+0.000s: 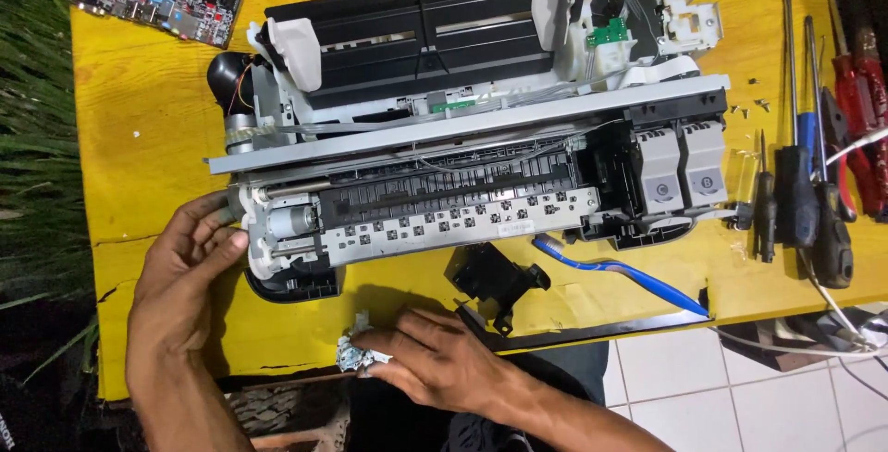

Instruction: The person disassembles a printer by removing screws and detaching internal components. They use a screwdriver to loosen screws and then remove parts by hand, placing them on the yellow workbench.

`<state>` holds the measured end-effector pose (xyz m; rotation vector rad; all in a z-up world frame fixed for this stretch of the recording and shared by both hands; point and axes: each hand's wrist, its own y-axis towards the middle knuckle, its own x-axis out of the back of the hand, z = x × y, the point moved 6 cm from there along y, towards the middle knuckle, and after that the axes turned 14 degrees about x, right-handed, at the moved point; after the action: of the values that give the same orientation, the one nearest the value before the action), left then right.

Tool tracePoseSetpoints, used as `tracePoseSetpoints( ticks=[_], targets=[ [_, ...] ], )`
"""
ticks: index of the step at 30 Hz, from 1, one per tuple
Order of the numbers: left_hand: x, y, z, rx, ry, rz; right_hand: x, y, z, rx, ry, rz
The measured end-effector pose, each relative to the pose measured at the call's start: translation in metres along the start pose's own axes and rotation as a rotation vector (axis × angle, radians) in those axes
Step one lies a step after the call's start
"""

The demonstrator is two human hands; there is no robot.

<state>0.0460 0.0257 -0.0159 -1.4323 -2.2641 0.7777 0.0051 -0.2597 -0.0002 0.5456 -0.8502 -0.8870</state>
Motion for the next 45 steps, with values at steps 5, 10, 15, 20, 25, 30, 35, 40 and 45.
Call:
tracePoseSetpoints(
  ticks=[5, 10, 15, 20, 25, 30, 35, 40, 45],
  targets=[
    [-0.009, -0.009, -0.006, 0.042, -0.014, -0.118, 0.000, 0.000, 0.002, -0.007, -0.025, 0.076],
    [0.001, 0.002, 0.002, -0.034, -0.009, -0.027, 0.001, 0.001, 0.002, 0.016, -0.029, 0.049],
    [-0.006, -0.002, -0.003, -0.034, 0.118, -0.083, 0.003, 0.004, 0.004, 0.027, -0.055, 0.084],
    [0.001, 0.004, 0.006, -0.019, -0.016, -0.034, 0.001, 0.001, 0.002, 0.021, -0.038, 0.061],
    [-0.006, -0.003, -0.003, 0.014, 0.039, -0.097, 0.001, 0.003, 0.004, 0.021, -0.041, 0.100],
    [-0.005, -0.001, -0.002, -0.024, 0.026, -0.102, 0.004, 0.004, 0.004, 0.013, -0.059, 0.104],
    [0.000, 0.000, 0.004, -0.013, 0.025, -0.070, 0.002, 0.004, 0.004, 0.009, -0.074, 0.091],
    [-0.010, -0.003, -0.006, -0.044, 0.062, -0.117, 0.005, 0.006, 0.003, -0.022, -0.031, 0.096],
    [-0.007, -0.004, -0.001, -0.041, -0.009, -0.068, 0.024, 0.015, 0.013, 0.009, -0.008, -0.022]
  ],
)
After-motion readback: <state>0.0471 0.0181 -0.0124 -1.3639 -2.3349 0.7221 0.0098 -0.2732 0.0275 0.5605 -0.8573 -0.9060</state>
